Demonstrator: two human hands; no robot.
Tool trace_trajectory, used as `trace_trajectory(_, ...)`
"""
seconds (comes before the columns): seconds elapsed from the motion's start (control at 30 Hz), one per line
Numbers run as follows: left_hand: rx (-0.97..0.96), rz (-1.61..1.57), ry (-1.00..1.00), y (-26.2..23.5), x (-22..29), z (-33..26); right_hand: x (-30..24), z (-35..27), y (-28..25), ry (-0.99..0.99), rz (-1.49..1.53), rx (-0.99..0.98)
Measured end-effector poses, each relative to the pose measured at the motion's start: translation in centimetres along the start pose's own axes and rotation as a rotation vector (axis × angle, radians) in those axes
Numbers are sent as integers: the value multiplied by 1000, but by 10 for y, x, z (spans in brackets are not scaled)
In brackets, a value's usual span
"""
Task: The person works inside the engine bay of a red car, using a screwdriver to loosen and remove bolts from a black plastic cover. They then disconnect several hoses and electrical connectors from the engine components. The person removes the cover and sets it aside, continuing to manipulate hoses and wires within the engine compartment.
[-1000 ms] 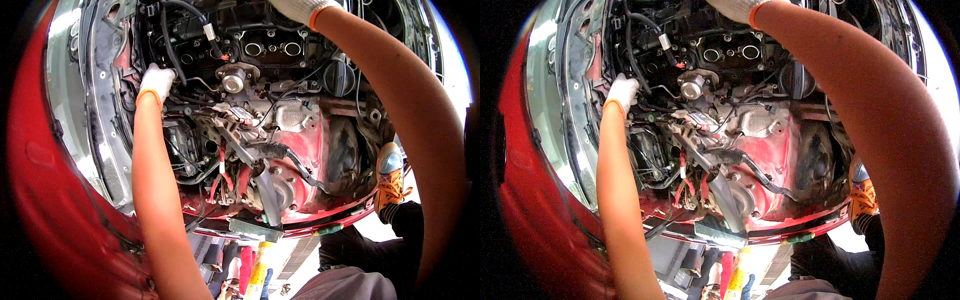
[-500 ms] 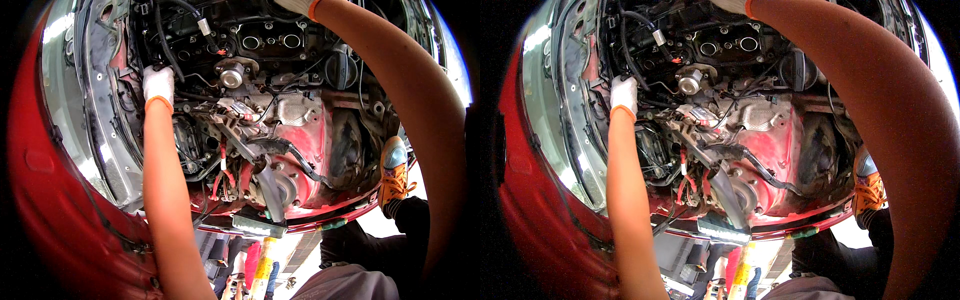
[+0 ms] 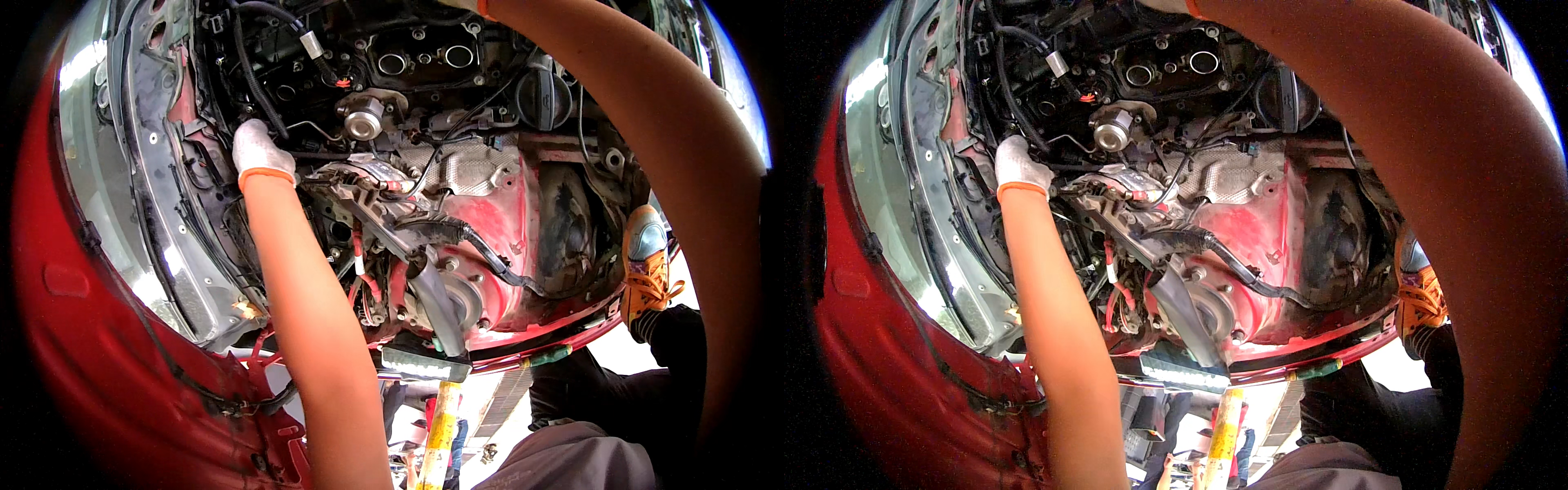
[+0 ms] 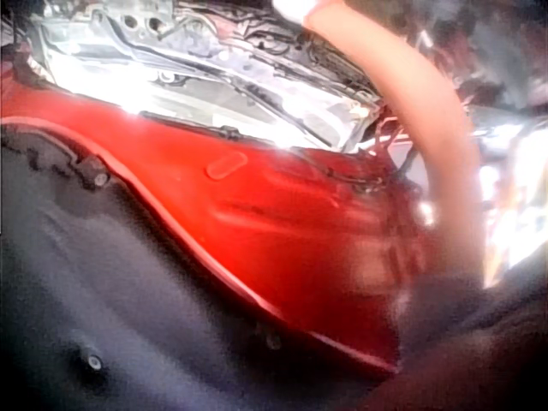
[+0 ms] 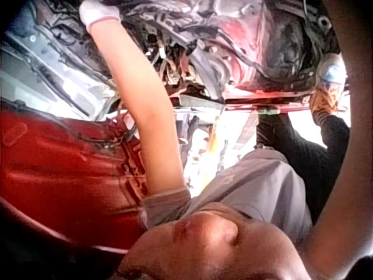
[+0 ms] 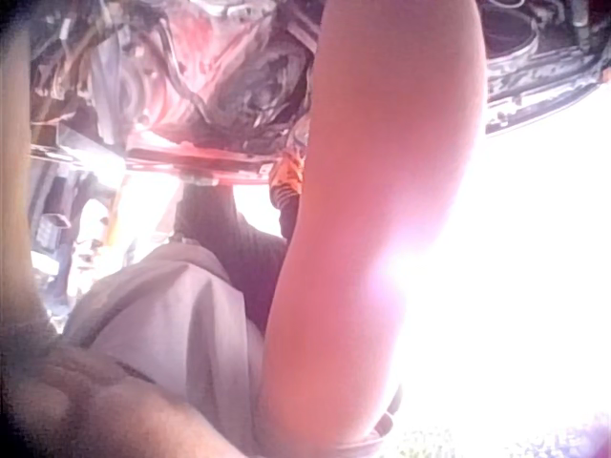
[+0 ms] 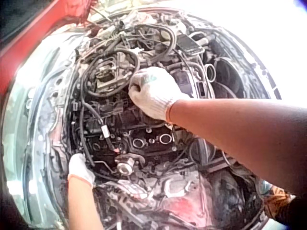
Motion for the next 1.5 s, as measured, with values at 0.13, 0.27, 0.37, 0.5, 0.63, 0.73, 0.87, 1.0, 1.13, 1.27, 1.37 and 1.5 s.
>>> trace_trajectory(0.13, -162, 226, 266, 37, 21, 5, 9, -7, -2, 29, 14, -54)
trace_trajectory(0.27, -394, -386, 86, 95, -97, 132, -13, 10, 2, 57, 92, -39)
trace_trajectory(0.37, -437, -370, 113, 124, -94, 151, -4, 5, -1, 91, 35, -77)
trace_trajectory(0.5, -393, -195, 49, 120, -81, 137, -1, 3, 1, 95, 51, -83)
trace_trajectory(0.63, -267, 812, 338, 109, -19, 81, 6, -4, -3, 5, 6, -5)
trace_trajectory(0.73, -289, 1074, 372, 83, -6, 50, 1, -1, -4, -43, 0, 48)
trace_trajectory(0.87, -325, 1095, 257, 69, 4, 34, 1, 0, -6, -24, -3, 39)
trace_trajectory(1.0, -346, 1060, 189, 74, -10, 52, -3, 2, -5, -27, 3, 51)
trace_trajectory(1.13, -275, 941, 193, 73, -4, 45, -3, -2, -5, -22, 37, 33)
trace_trajectory(1.27, -256, 870, 178, 68, 2, 38, 0, -2, -4, -32, 29, 52)
trace_trajectory(1.37, -219, 731, 151, 58, 3, 37, -1, 1, -6, -23, 37, 56)
trace_trajectory(1.5, -174, 734, 103, 66, 9, 28, 2, -1, -8, -7, 32, 70)
Point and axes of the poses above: each hand's wrist, its own z-axis towards the middle knuckle, its own y-axis out of the palm, x = y × z, the point moved 9 cm from there along z, towards the middle knuckle, and after that the axes turned 12 degrees about -y, right-handed, at the moved point
